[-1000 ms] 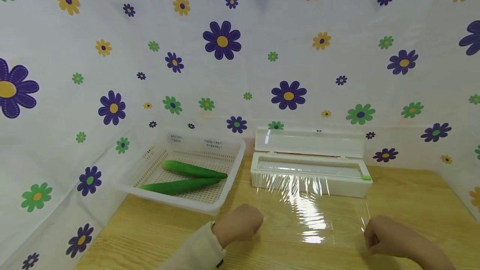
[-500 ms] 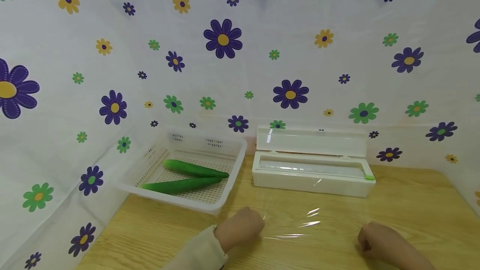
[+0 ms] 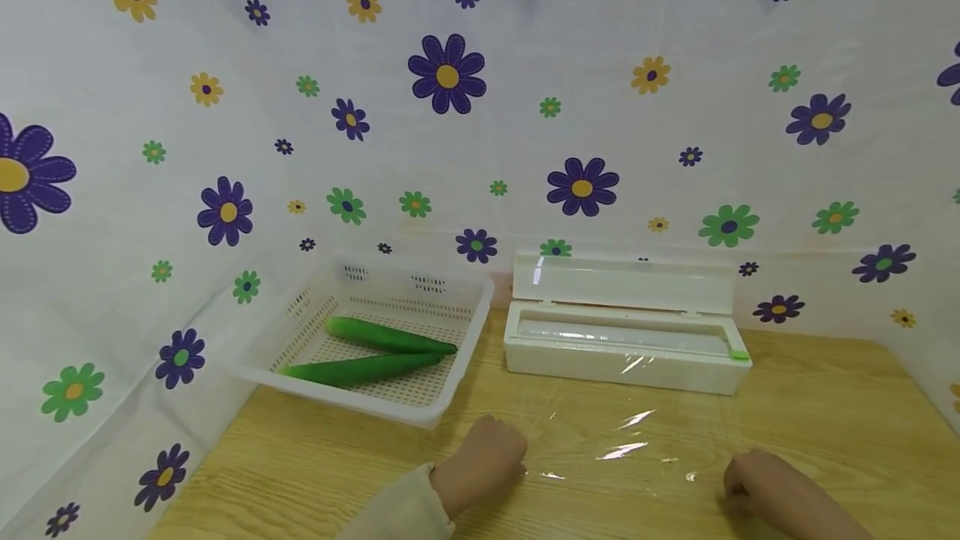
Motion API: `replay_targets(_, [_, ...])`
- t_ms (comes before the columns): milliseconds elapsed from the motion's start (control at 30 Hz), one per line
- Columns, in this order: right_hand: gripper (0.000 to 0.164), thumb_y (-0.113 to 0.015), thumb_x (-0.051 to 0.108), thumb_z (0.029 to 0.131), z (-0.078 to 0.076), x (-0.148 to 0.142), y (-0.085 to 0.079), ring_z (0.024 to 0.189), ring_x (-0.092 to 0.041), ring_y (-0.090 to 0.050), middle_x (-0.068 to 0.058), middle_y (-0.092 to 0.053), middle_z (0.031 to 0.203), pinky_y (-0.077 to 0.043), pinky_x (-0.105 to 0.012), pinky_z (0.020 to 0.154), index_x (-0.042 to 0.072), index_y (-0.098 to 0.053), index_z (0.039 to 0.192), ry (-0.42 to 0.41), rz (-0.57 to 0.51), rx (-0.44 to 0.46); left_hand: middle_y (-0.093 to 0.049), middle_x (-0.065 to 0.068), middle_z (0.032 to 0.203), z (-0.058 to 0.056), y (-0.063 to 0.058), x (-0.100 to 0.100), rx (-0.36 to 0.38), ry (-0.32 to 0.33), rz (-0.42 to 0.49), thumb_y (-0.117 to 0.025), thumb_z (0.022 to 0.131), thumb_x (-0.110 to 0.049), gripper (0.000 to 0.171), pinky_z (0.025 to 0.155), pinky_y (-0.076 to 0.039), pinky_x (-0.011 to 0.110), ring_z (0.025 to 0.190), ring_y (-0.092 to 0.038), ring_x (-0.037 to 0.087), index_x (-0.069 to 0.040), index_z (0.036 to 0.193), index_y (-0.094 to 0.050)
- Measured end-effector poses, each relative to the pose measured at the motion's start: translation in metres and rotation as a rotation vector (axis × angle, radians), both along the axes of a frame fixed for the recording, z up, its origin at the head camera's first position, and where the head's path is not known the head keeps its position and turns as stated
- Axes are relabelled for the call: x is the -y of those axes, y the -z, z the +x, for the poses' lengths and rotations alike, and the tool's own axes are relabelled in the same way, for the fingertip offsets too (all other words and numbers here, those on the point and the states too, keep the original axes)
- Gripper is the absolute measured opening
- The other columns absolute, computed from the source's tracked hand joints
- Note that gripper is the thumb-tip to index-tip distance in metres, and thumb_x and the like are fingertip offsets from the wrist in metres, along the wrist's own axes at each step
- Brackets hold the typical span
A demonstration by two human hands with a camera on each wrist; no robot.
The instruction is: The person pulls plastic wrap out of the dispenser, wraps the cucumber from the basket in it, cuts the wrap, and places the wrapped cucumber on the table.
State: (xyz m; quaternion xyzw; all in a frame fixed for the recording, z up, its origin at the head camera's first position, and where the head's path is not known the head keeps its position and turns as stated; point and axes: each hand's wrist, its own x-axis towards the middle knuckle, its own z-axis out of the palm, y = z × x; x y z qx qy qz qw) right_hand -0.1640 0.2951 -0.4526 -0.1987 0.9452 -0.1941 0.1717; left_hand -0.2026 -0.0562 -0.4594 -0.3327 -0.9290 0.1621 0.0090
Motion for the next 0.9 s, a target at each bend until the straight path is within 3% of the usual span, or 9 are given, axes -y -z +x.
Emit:
replay_targets(167, [0.033,-0.066,0.0,0.077,0.003,0.005,0.004,0.048,0.0,-0.025,0.014,-0.032,0.05,-0.024,-0.016,0.045,0.017,-0.053,0.051,-0.006,0.025,-0.057,-0.058,-0.009,0.056,-0.004,0.003,-0.001,-0.032,0.029,0.024,-0.071,0.077,-0.02,0.018,0.055,-0.04,0.02,0.05,-0.043,0.004,-0.02,0.06,-0.065])
replay_targets(300, [0.032,-0.064,-0.005,0.07,0.006,0.011,0.003,0.048,0.0,-0.025,0.014,-0.034,0.05,-0.023,-0.016,0.045,0.017,-0.051,0.05,-0.003,0.053,-0.109,-0.062,-0.008,0.067,-0.005,0.003,-0.002,-0.051,0.066,0.052,-0.069,0.079,-0.019,0.005,0.053,-0.041,0.019,0.057,-0.051,0.005,-0.019,0.075,-0.065])
replay_targets(400, [0.03,-0.064,-0.005,0.07,0.007,0.014,0.002,0.048,-0.001,-0.03,0.012,-0.04,0.05,-0.027,-0.017,0.045,0.017,-0.055,0.052,0.034,0.075,-0.097,-0.061,-0.008,0.081,-0.004,0.006,-0.003,-0.084,0.181,0.084,-0.063,0.087,-0.016,0.009,0.051,-0.039,0.016,0.067,-0.055,0.004,-0.019,0.094,-0.059])
replay_targets(467, [0.03,-0.065,-0.005,0.07,0.007,0.015,0.001,0.048,-0.002,-0.031,0.011,-0.042,0.05,-0.028,-0.017,0.045,0.018,-0.056,0.053,0.058,0.092,-0.097,-0.058,-0.008,0.086,-0.003,0.009,-0.004,-0.094,0.286,0.096,-0.061,0.089,-0.015,0.021,0.052,-0.036,0.012,0.071,-0.051,0.003,-0.022,0.108,-0.056])
replay_targets(567, [0.03,-0.065,-0.004,0.071,0.008,0.017,0.002,0.049,-0.002,-0.032,0.011,-0.043,0.051,-0.028,-0.018,0.046,0.019,-0.055,0.054,0.089,0.115,-0.113,-0.053,-0.008,0.088,0.0,0.011,-0.008,-0.094,0.431,0.089,-0.06,0.09,-0.015,0.041,0.053,-0.031,0.01,0.069,-0.043,0.002,-0.032,0.126,-0.051])
replay_targets(633, [0.032,-0.065,-0.004,0.069,0.009,0.016,0.004,0.049,-0.002,-0.029,0.012,-0.04,0.051,-0.026,-0.017,0.046,0.02,-0.051,0.053,0.066,0.126,-0.179,-0.055,-0.009,0.091,0.002,0.012,-0.011,-0.075,0.489,0.073,-0.061,0.088,-0.016,0.054,0.055,-0.033,0.011,0.069,-0.044,0.001,-0.04,0.134,-0.045])
replay_targets(700, [0.034,-0.064,-0.004,0.067,0.011,0.014,0.006,0.049,-0.001,-0.026,0.014,-0.035,0.051,-0.023,-0.017,0.046,0.021,-0.047,0.052,0.033,0.138,-0.257,-0.058,-0.009,0.093,0.003,0.012,-0.014,-0.033,0.508,0.054,-0.058,0.09,-0.017,0.056,0.056,-0.037,0.012,0.07,-0.048,0.002,-0.042,0.137,-0.042])
replay_targets(800, [0.035,-0.062,-0.004,0.061,0.012,0.01,0.01,0.049,0.001,-0.021,0.016,-0.028,0.051,-0.019,-0.016,0.046,0.022,-0.04,0.05,-0.021,0.153,-0.375,-0.064,-0.007,0.099,0.002,0.012,-0.018,0.049,0.483,0.039,-0.052,0.094,-0.02,0.052,0.063,-0.045,0.016,0.077,-0.057,0.004,-0.042,0.14,-0.038])
replay_targets(900, [0.036,-0.062,-0.003,0.061,0.012,0.008,0.011,0.048,0.001,-0.021,0.016,-0.026,0.051,-0.019,-0.016,0.046,0.022,-0.038,0.05,-0.021,0.151,-0.357,-0.066,-0.004,0.105,0.001,0.012,-0.021,0.11,0.46,0.032,-0.048,0.097,-0.02,0.051,0.07,-0.049,0.02,0.086,-0.062,0.008,-0.042,0.141,-0.035])
